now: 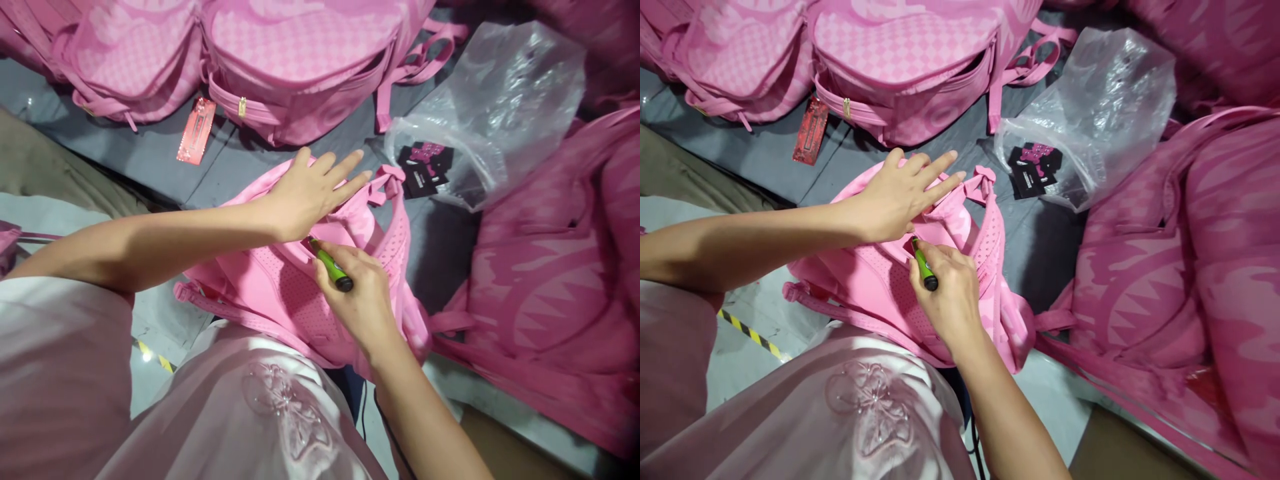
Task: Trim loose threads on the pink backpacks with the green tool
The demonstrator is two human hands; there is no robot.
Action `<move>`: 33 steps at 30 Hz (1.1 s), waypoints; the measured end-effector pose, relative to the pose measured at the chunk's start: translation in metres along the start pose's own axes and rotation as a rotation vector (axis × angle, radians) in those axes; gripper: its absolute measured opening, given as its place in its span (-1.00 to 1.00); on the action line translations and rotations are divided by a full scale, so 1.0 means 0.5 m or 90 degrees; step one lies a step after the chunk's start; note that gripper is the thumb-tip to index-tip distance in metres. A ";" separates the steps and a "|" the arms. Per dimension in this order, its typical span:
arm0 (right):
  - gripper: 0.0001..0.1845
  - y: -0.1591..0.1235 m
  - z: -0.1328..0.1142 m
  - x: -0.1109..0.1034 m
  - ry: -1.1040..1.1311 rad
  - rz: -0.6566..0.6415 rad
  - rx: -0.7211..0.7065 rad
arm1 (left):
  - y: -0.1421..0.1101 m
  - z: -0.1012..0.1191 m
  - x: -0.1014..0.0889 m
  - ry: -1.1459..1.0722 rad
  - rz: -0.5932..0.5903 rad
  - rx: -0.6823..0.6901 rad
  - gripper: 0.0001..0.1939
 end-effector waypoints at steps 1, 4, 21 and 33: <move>-0.69 0.001 0.000 0.001 -0.001 -0.004 0.001 | 0.002 0.000 0.002 -0.018 -0.002 -0.005 -0.06; -0.68 0.003 0.001 0.002 0.007 0.001 0.004 | 0.006 -0.001 0.003 -0.036 -0.001 -0.005 0.01; -0.67 -0.027 -0.057 0.034 0.087 -0.045 -0.127 | -0.068 -0.050 -0.012 -0.049 -0.122 -0.069 0.20; -0.66 -0.017 -0.046 0.053 0.093 -0.089 -0.128 | -0.116 -0.016 -0.024 -0.048 -0.103 -0.153 0.42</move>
Point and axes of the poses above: each hand's wrist, its own y-axis towards the middle knuckle, its own x-axis out of the palm, z = x × y, the point moved 1 cm from there along y, towards the middle knuckle, and after that the axes turned 8 degrees about x, right-handed, at the moved point
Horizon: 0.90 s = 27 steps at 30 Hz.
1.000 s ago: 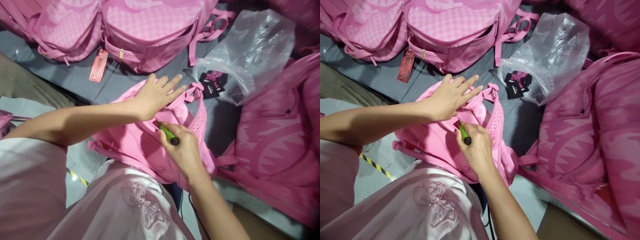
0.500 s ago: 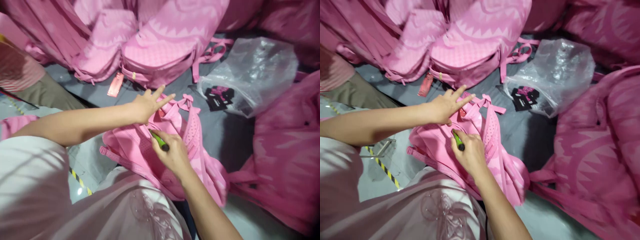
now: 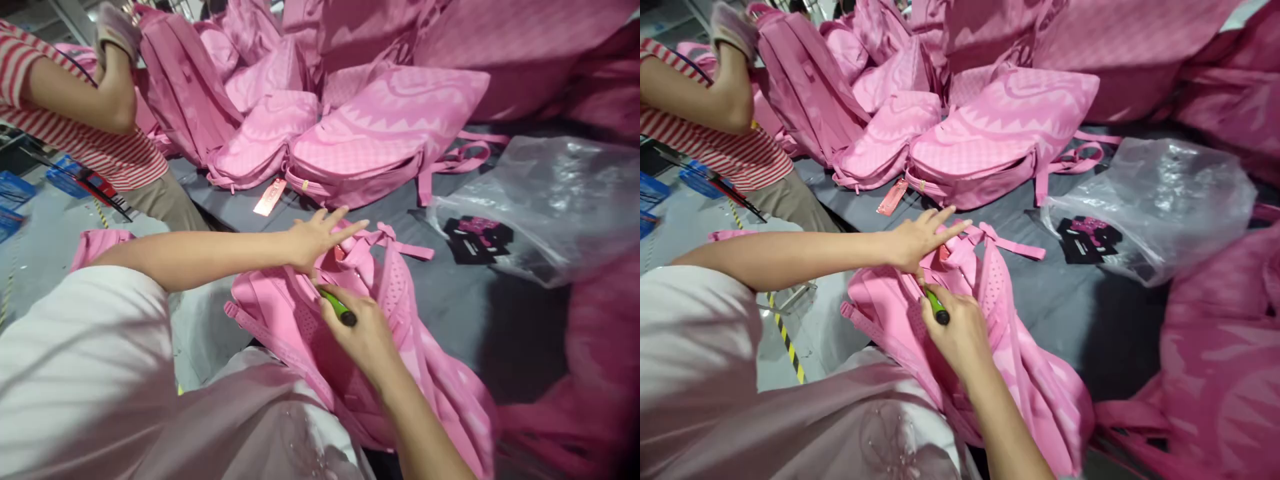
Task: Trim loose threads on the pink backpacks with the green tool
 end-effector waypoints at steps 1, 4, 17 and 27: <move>-0.65 0.000 0.002 0.003 0.002 -0.004 0.007 | -0.001 0.005 0.000 0.013 -0.022 -0.021 0.48; -0.66 0.002 0.007 0.010 -0.016 -0.017 0.015 | 0.008 0.015 0.006 0.079 -0.037 -0.078 0.55; -0.66 0.016 0.024 0.016 -0.059 0.060 0.026 | 0.015 -0.040 0.023 0.019 0.013 0.037 0.21; -0.69 0.018 0.021 0.024 0.025 0.121 0.048 | 0.037 -0.064 0.005 0.000 -0.087 0.032 0.35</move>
Point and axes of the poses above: each hand's wrist, its own y-axis towards the middle knuckle, its own x-axis out of the palm, z = x × y, the point moved 1 cm from there along y, towards the middle knuckle, and after that the axes turned 8 degrees about x, right-handed, at the moved point
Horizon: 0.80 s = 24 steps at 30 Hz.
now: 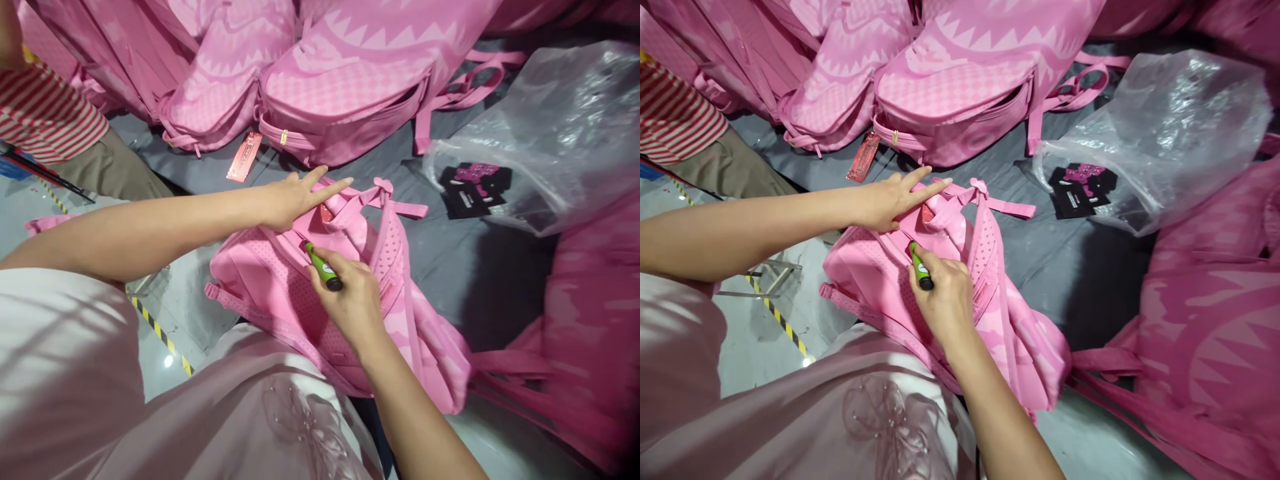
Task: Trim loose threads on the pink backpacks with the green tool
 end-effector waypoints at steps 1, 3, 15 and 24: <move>-0.67 0.003 -0.003 0.003 0.014 -0.008 0.004 | 0.002 -0.004 0.001 0.002 0.004 0.012 0.35; -0.65 0.010 -0.011 0.009 0.035 -0.025 0.011 | 0.005 -0.011 0.005 -0.002 0.008 0.034 0.32; -0.65 0.027 -0.024 0.023 0.027 -0.021 -0.010 | 0.016 -0.008 0.015 -0.002 0.016 0.028 0.26; -0.64 0.033 -0.034 0.024 0.009 -0.053 0.016 | 0.013 -0.008 0.017 -0.013 0.029 0.030 0.23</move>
Point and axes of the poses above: each hand's wrist, its own y-axis towards the middle knuckle, its own x-axis out of the palm, z = x × y, the point moved 1 cm from there along y, towards the middle knuckle, and after that the axes turned 8 degrees about x, right-handed, at the moved point
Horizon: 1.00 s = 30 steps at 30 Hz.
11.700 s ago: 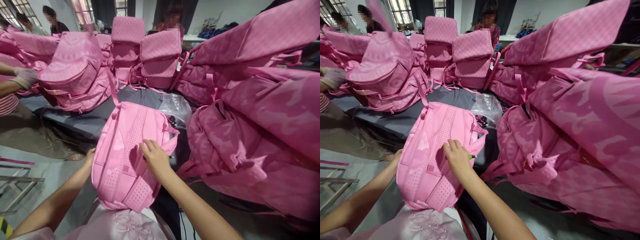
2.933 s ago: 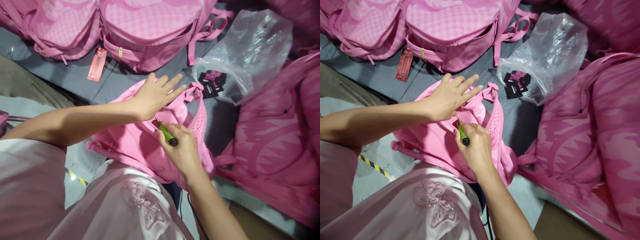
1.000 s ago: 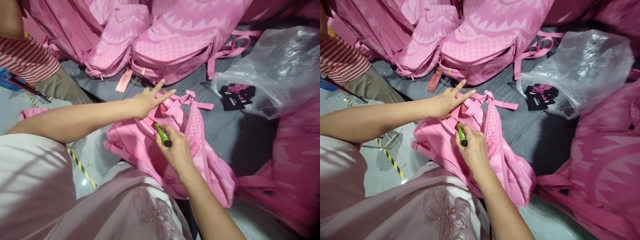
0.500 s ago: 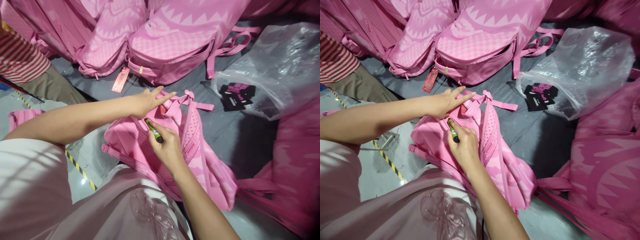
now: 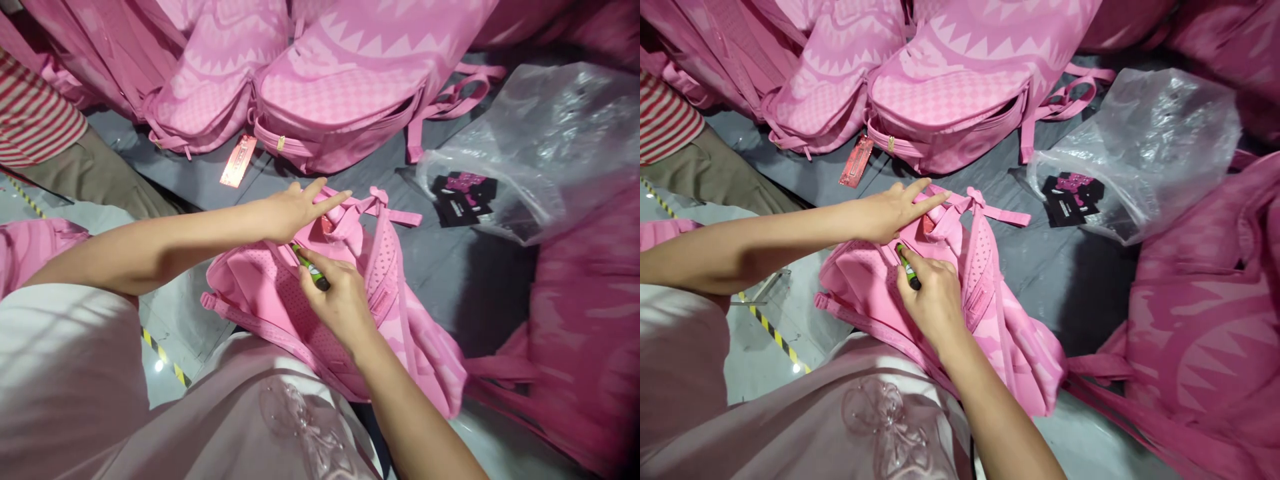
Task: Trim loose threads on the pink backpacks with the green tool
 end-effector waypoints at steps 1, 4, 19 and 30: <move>-0.64 0.000 0.000 -0.001 -0.002 0.000 0.002 | -0.001 0.001 -0.001 -0.001 -0.001 0.001 0.22; -0.64 0.000 0.001 -0.003 -0.006 0.008 0.001 | -0.002 0.002 -0.002 -0.001 0.004 0.003 0.19; -0.65 0.006 0.000 -0.008 0.017 -0.019 0.018 | -0.007 0.004 -0.003 0.020 0.010 0.002 0.21; -0.62 0.009 -0.011 -0.011 -0.016 -0.035 0.045 | -0.009 0.005 -0.007 0.010 -0.007 -0.001 0.15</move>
Point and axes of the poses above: each hand's wrist, its own y-axis towards the middle knuckle, its own x-axis out of the palm, z = x × y, the point moved 1 cm from there along y, towards the middle knuckle, and after that the axes turned 8 degrees about x, right-handed, at the moved point
